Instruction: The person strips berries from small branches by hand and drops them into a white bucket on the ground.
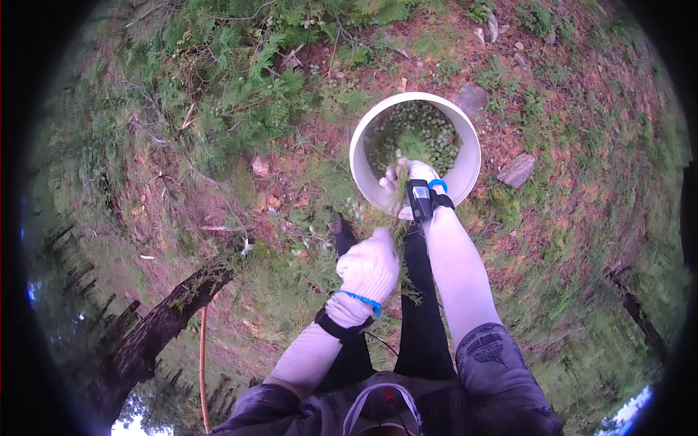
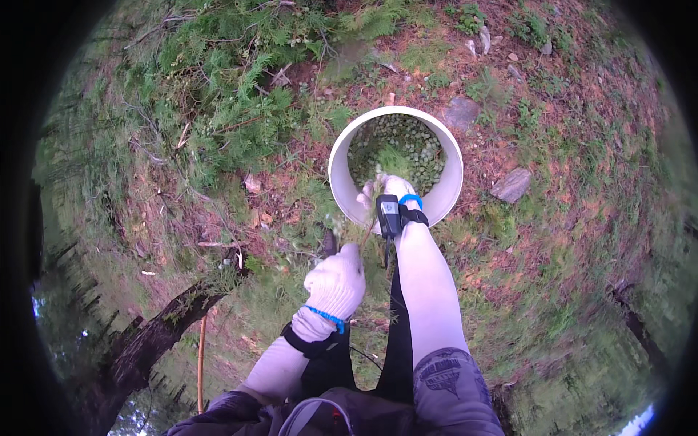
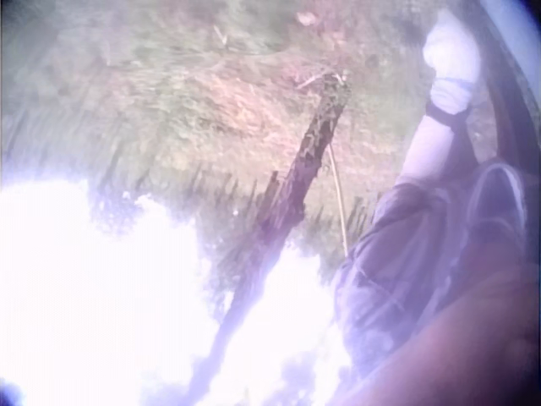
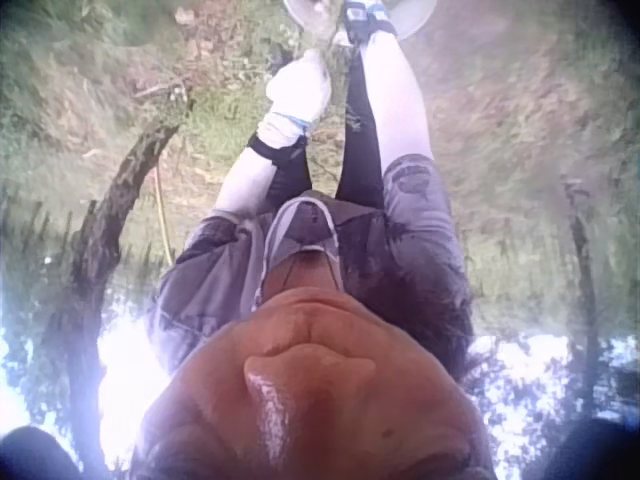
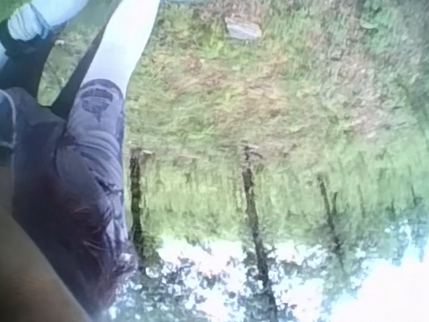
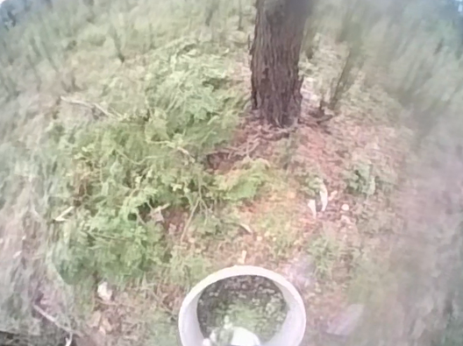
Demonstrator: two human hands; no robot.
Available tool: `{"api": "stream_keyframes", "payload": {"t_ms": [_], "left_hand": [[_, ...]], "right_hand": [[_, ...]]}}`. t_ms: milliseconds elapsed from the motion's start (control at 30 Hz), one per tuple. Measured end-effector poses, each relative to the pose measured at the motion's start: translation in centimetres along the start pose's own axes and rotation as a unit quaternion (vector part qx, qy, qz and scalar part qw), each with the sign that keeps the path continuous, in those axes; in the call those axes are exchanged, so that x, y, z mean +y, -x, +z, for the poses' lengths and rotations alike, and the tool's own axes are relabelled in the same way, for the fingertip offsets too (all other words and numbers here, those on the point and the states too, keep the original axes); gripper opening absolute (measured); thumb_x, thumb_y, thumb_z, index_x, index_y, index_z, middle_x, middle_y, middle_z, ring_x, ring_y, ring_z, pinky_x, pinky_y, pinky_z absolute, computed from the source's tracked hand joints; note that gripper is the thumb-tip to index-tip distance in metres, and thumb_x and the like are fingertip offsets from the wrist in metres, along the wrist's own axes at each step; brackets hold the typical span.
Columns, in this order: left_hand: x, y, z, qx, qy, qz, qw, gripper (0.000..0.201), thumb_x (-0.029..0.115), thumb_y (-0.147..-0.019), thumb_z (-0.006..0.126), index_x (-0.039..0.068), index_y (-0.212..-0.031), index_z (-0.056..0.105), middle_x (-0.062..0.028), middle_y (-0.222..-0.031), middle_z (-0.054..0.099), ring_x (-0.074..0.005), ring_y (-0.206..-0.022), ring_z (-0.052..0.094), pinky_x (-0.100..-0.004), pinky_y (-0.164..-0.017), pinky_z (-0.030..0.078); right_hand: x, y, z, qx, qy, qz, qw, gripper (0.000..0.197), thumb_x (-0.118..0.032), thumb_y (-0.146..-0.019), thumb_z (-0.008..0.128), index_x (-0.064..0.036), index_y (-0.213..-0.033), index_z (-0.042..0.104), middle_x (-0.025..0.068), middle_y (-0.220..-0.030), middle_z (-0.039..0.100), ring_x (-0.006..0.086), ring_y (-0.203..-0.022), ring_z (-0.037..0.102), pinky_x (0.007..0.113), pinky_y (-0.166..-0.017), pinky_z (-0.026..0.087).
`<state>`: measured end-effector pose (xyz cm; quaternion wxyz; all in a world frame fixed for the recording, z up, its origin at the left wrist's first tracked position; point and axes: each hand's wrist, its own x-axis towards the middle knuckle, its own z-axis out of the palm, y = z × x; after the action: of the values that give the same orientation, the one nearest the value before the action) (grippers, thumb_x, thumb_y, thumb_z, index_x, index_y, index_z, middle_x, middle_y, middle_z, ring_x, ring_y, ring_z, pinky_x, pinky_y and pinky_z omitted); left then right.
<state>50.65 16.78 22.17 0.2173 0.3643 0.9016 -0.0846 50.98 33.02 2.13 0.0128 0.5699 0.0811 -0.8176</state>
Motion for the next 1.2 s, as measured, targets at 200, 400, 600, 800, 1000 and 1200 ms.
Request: {"api": "stream_keyframes", "payload": {"t_ms": [200,400,600,800,1000,1200], "left_hand": [[-3.5,1.4,-1.6,0.036,-0.055,0.027,0.997,0.020,0.024,-0.087,0.061,0.017,-0.106,0.059,-0.0016,-0.052,0.056,-0.0223,-0.041,0.057,-0.0401,-0.033,0.033],[-7.7,7.4,-6.6,-0.127,0.018,-0.033,0.991,0.028,0.014,-0.077,0.066,0.016,-0.104,0.057,-0.0065,-0.067,0.062,-0.0301,-0.055,0.064,-0.0456,-0.047,0.047],[-6.7,4.9,-7.5,0.010,-0.004,0.038,0.999,0.018,0.017,-0.078,0.063,0.020,-0.094,0.058,0.0003,-0.059,0.052,-0.0205,-0.047,0.059,-0.0368,-0.036,0.038],[-3.4,3.7,-5.3,0.063,0.040,0.138,0.988,0.019,0.016,-0.077,0.063,0.020,-0.096,0.060,-0.0023,-0.059,0.052,-0.0224,-0.050,0.062,-0.0371,-0.039,0.046],[-1.9,1.6,-4.4,0.032,0.025,0.164,0.986,0.017,0.016,-0.077,0.063,0.019,-0.092,0.057,-0.0018,-0.059,0.052,-0.0213,-0.050,0.064,-0.0372,-0.039,0.046],[1.4,1.0,-6.5,0.049,-0.110,0.101,0.988,0.014,0.016,-0.080,0.062,0.022,-0.086,0.050,0.0017,-0.057,0.051,-0.0184,-0.048,0.063,-0.0345,-0.037,0.034]], "right_hand": [[-1.6,-9.7,-4.3,-0.146,0.469,-0.218,0.843,0.016,-0.017,-0.094,0.061,-0.0015,-0.095,0.064,0.0158,-0.086,0.067,0.0341,-0.074,0.067,0.047,-0.069,0.056],[-8.7,-3.1,-2.4,0.095,0.452,-0.071,0.884,0.065,-0.051,-0.091,0.062,-0.0010,-0.133,0.054,0.0189,-0.121,0.064,0.0293,-0.108,0.062,0.043,-0.091,0.051],[-0.4,13.5,-0.5,0.020,0.298,-0.110,0.948,0.075,-0.057,-0.095,0.058,0.0005,-0.142,0.046,0.0148,-0.111,0.065,0.0270,-0.093,0.067,0.041,-0.080,0.059],[7.0,12.5,-1.9,-0.075,0.028,-0.067,0.995,0.075,-0.058,-0.094,0.057,0.0024,-0.137,0.049,0.0155,-0.117,0.064,0.0258,-0.105,0.064,0.042,-0.091,0.053],[2.5,8.4,-1.2,-0.388,0.248,-0.051,0.886,0.057,-0.048,-0.098,0.061,0.0008,-0.128,0.057,0.0130,-0.107,0.066,0.0166,-0.100,0.063,0.037,-0.091,0.052],[-3.5,-0.1,-5.3,-0.269,-0.141,0.131,0.944,0.016,-0.022,-0.099,0.061,-0.0064,-0.096,0.061,0.0013,-0.075,0.063,0.0137,-0.064,0.059,0.029,-0.063,0.051]]}}
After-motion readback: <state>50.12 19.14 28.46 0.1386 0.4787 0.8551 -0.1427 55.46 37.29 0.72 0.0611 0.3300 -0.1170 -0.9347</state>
